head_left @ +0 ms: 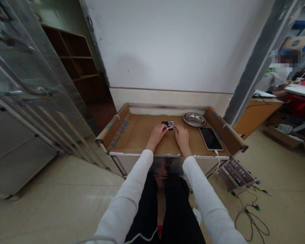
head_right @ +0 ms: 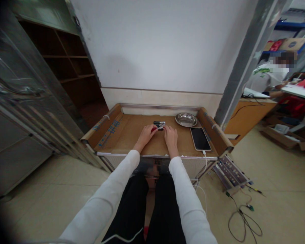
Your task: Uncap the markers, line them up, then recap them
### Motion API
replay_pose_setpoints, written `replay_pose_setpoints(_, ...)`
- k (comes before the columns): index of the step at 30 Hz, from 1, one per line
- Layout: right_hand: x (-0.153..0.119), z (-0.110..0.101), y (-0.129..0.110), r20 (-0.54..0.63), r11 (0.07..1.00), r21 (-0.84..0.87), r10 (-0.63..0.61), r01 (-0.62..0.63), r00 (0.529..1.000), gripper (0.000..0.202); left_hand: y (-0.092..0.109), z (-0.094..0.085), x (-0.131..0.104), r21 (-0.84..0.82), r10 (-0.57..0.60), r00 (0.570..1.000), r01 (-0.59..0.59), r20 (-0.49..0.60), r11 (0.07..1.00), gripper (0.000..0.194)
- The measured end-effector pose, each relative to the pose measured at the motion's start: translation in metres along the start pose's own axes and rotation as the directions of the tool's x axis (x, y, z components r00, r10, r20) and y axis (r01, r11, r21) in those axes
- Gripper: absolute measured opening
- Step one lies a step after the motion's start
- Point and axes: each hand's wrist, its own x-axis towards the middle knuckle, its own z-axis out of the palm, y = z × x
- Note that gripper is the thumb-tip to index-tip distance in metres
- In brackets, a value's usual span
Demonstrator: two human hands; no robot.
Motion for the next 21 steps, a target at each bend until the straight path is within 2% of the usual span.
replay_pose_setpoints(4,-0.001,-0.003,-0.005,0.042,0.964,0.182,-0.205,0.195,0.978,0.058,0.000,0.000,0.000,-0.005,0.003,0.999,-0.003,-0.044,1.000,0.028)
replay_pose_setpoints(8,-0.001,-0.001,-0.007,0.007,0.937,0.268,-0.237,0.226,0.972,0.070,0.001,0.003,0.001,0.047,-0.056,0.995,0.061,-0.086,0.997,0.033)
replay_pose_setpoints(11,0.000,0.004,-0.004,-0.009,0.951,0.226,-0.214,0.211,0.977,0.057,0.000,0.004,0.000,0.116,-0.142,0.982,0.156,-0.121,0.981,0.030)
replay_pose_setpoints(14,0.001,0.007,0.000,0.016,0.979,0.128,-0.162,0.159,0.987,0.040,-0.002,0.004,-0.001,0.178,-0.249,0.947,0.286,-0.205,0.941,0.029)
replay_pose_setpoints(18,0.000,0.009,0.002,0.036,0.995,0.029,-0.098,0.097,0.995,0.035,-0.003,0.004,-0.005,0.190,-0.359,0.901,0.407,-0.244,0.893,0.032)
replay_pose_setpoints(21,0.000,0.010,0.003,0.050,0.997,-0.006,-0.079,0.079,0.996,0.035,-0.004,0.006,-0.006,0.166,-0.403,0.883,0.446,-0.240,0.879,0.034)
